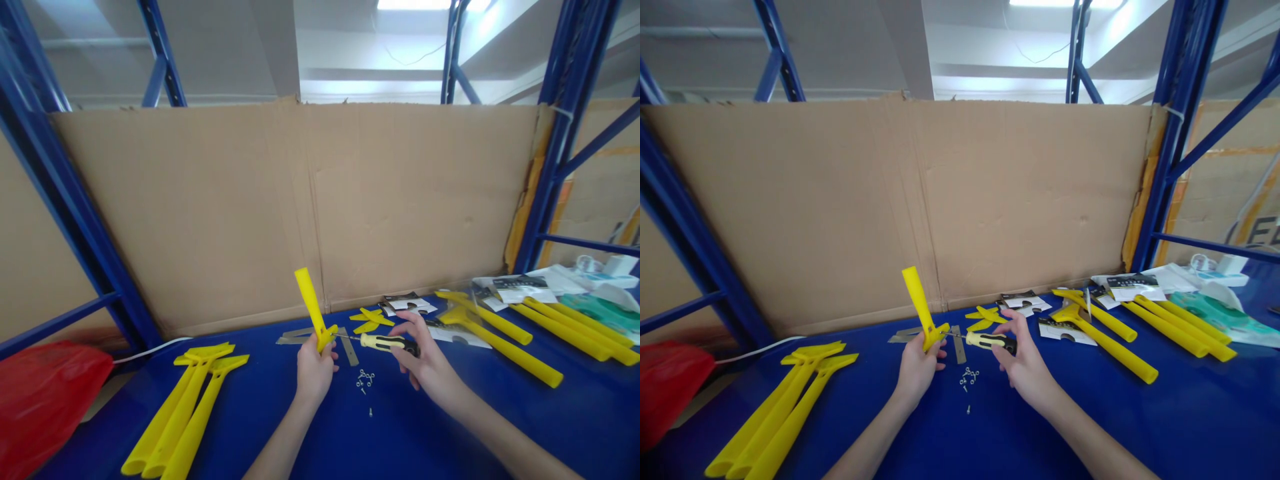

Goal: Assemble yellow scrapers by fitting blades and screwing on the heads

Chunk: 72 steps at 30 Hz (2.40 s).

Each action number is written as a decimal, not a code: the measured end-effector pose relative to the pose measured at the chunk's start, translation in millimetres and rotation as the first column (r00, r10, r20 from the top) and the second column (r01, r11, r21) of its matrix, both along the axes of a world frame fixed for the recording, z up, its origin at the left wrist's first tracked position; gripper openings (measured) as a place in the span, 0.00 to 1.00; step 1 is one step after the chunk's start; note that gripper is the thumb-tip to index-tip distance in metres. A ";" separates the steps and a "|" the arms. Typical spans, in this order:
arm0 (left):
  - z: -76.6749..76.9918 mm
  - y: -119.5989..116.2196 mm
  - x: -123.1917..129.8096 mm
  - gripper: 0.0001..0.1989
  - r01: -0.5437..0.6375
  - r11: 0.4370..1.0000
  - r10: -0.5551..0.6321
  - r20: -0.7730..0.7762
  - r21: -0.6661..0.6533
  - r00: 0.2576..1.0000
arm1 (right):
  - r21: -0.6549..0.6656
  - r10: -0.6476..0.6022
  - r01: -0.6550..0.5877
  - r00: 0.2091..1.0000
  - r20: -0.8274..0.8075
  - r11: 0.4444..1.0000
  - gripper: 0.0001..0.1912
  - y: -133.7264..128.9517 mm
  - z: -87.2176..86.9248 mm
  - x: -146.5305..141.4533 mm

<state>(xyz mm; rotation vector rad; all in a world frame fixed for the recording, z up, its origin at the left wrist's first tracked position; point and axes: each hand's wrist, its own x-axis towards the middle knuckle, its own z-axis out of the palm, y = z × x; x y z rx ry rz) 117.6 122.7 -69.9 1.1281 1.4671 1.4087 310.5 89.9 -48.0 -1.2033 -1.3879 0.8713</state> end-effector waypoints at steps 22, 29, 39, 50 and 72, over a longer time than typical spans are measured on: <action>-2.4 0.8 -0.8 0.12 0.015 1.000 -0.020 -0.227 -0.024 0.974 | -0.043 -0.065 0.066 0.998 0.019 0.997 0.34 -7.6 8.2 -4.0; -1.4 0.1 -0.5 0.12 0.027 0.999 -0.032 -0.264 -0.020 0.964 | -0.023 -0.088 0.088 0.996 0.020 0.996 0.25 -4.4 5.0 -4.2; -3.2 1.8 -1.2 0.12 0.035 0.999 -0.040 -0.298 -0.021 0.954 | -0.153 -0.105 0.105 0.994 0.014 0.983 0.26 -0.9 0.5 -1.3; -7.5 3.9 -2.9 0.12 0.035 0.999 -0.042 -0.323 -0.029 0.945 | -0.065 -0.052 0.049 0.998 -0.044 0.997 0.33 -4.0 4.5 -2.4; -4.4 1.9 -1.5 0.11 0.056 0.998 -0.063 -0.325 -0.030 0.944 | -0.080 -0.053 0.057 0.997 0.052 0.995 0.17 -4.9 5.7 -2.7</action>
